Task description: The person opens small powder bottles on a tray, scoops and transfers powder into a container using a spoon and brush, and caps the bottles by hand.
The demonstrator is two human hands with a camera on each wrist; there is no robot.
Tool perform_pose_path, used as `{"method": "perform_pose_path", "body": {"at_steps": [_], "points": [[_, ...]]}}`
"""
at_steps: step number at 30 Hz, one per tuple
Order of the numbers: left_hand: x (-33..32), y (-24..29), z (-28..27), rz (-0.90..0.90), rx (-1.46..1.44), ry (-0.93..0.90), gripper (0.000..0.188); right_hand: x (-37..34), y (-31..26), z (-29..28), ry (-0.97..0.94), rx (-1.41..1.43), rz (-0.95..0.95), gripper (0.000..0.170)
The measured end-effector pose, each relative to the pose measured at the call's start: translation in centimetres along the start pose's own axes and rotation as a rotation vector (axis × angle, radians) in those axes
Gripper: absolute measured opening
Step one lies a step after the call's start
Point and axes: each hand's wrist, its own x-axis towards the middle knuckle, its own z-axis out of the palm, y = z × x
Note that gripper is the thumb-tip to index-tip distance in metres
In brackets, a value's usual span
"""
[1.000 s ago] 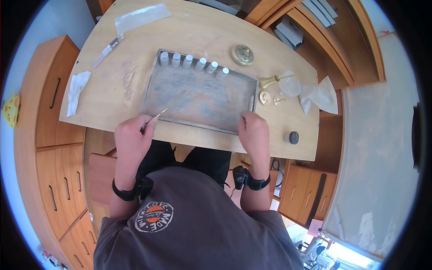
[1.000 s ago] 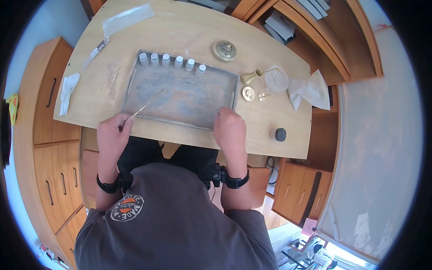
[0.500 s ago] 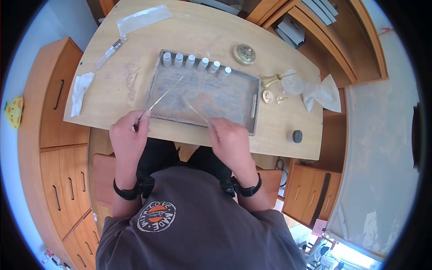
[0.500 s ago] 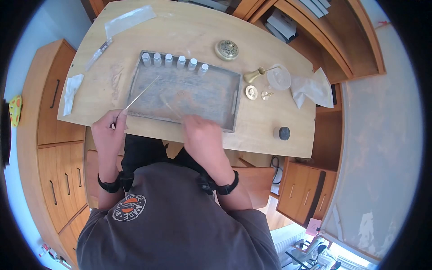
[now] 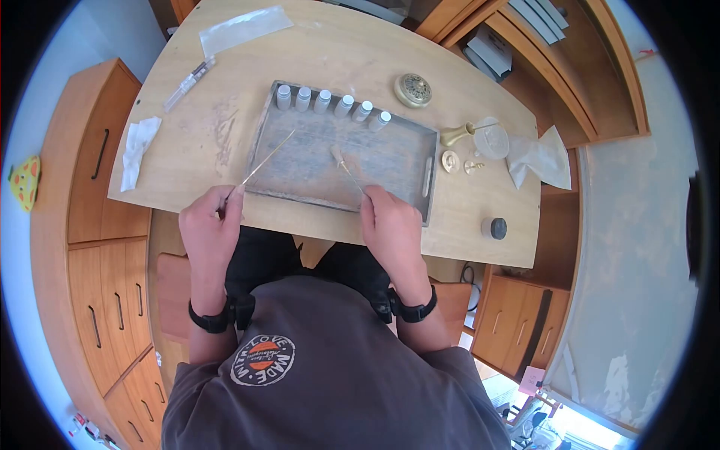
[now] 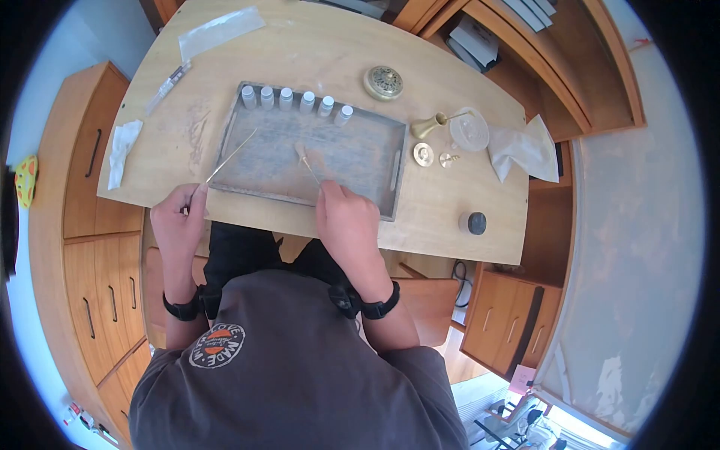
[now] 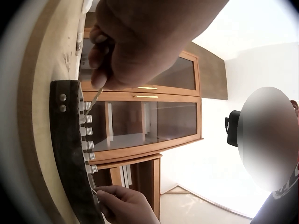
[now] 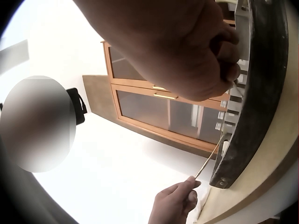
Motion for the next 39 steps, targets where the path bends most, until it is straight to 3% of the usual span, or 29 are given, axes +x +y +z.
{"method": "perform_pose_path", "body": {"at_steps": [5, 10, 14, 17, 23, 26, 31, 39], "points": [[0.4, -0.3, 0.3, -0.013, 0.007, -0.005, 0.014, -0.9, 0.1, 0.0, -0.038, 0.125, -0.125, 0.005], [0.5, -1.1, 0.5, -0.035, 0.022, -0.019, 0.018, -1.0, 0.8, 0.1, -0.025, 0.03, 0.021, 0.004], [0.6, -1.3, 0.8, -0.016, 0.028, 0.002, 0.013, -1.3, 0.9, -0.7, -0.002, 0.106, 0.026, 0.003], [0.7, -1.4, 0.8, -0.029, 0.053, -0.028, 0.018, -1.8, 1.3, -1.2, 0.056, 0.167, 0.016, 0.005], [1.0, -1.5, 0.8, -0.032, 0.061, -0.059, 0.017, -2.9, 4.3, -1.9, 0.216, 0.102, 0.179, 0.007], [1.2, -1.6, 1.0, -0.029, 0.04, -0.065, 0.017, -3.2, 5.9, -2.0, 0.216, -0.001, 0.26, 0.009], [1.2, -1.2, 1.0, -0.055, 0.003, -0.074, 0.016, -3.5, 6.7, -2.6, 0.054, -0.125, 0.216, 0.011], [1.0, -1.5, 1.0, -0.051, -0.014, -0.071, 0.016, -0.3, 6.4, -4.9, 0.028, -0.119, 0.099, 0.012]]}}
